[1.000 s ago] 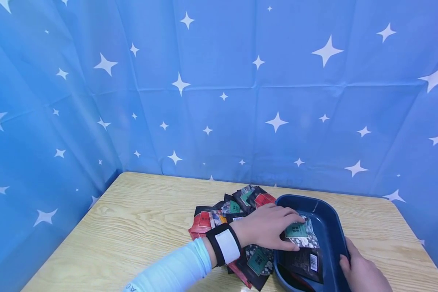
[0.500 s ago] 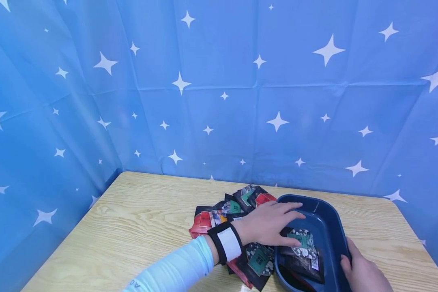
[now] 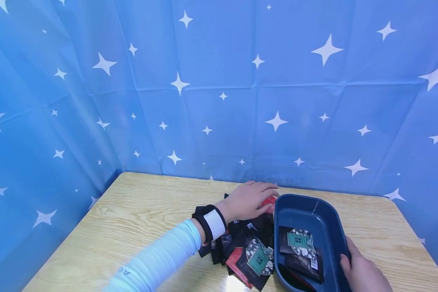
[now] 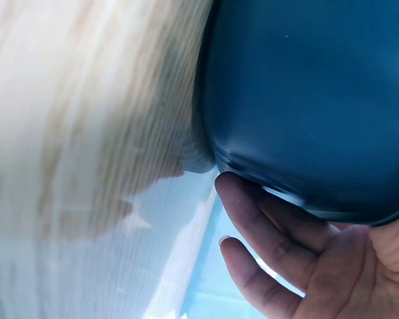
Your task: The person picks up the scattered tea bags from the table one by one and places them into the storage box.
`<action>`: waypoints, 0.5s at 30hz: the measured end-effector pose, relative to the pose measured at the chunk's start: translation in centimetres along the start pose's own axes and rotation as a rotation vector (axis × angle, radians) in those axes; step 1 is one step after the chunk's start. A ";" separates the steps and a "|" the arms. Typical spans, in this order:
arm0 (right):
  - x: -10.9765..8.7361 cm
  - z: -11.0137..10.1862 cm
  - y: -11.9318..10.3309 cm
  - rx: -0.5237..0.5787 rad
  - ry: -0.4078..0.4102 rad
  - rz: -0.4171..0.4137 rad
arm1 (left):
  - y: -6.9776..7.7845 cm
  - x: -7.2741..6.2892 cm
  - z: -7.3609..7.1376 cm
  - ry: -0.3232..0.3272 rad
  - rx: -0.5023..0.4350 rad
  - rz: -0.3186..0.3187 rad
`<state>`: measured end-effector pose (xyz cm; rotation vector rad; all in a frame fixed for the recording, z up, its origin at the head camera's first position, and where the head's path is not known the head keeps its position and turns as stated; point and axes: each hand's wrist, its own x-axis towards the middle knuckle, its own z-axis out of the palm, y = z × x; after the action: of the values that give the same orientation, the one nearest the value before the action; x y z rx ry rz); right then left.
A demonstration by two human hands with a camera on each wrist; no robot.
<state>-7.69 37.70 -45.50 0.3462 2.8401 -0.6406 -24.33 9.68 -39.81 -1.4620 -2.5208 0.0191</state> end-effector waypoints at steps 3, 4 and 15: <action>0.1 0.2 0.1 0.002 -0.006 0.002 | -1.6 -0.5 0.3 0.021 0.021 -0.065; 0.2 0.2 0.2 0.005 -0.009 0.005 | -2.1 -0.7 0.5 0.027 0.019 -0.088; 0.0 0.5 0.3 0.032 -0.006 -0.002 | -5.3 -2.9 3.7 -0.083 -0.065 -0.461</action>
<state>-7.50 37.70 -46.08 0.3460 2.8272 -0.6876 -28.22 4.96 -43.35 -0.8834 -2.8876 -0.0799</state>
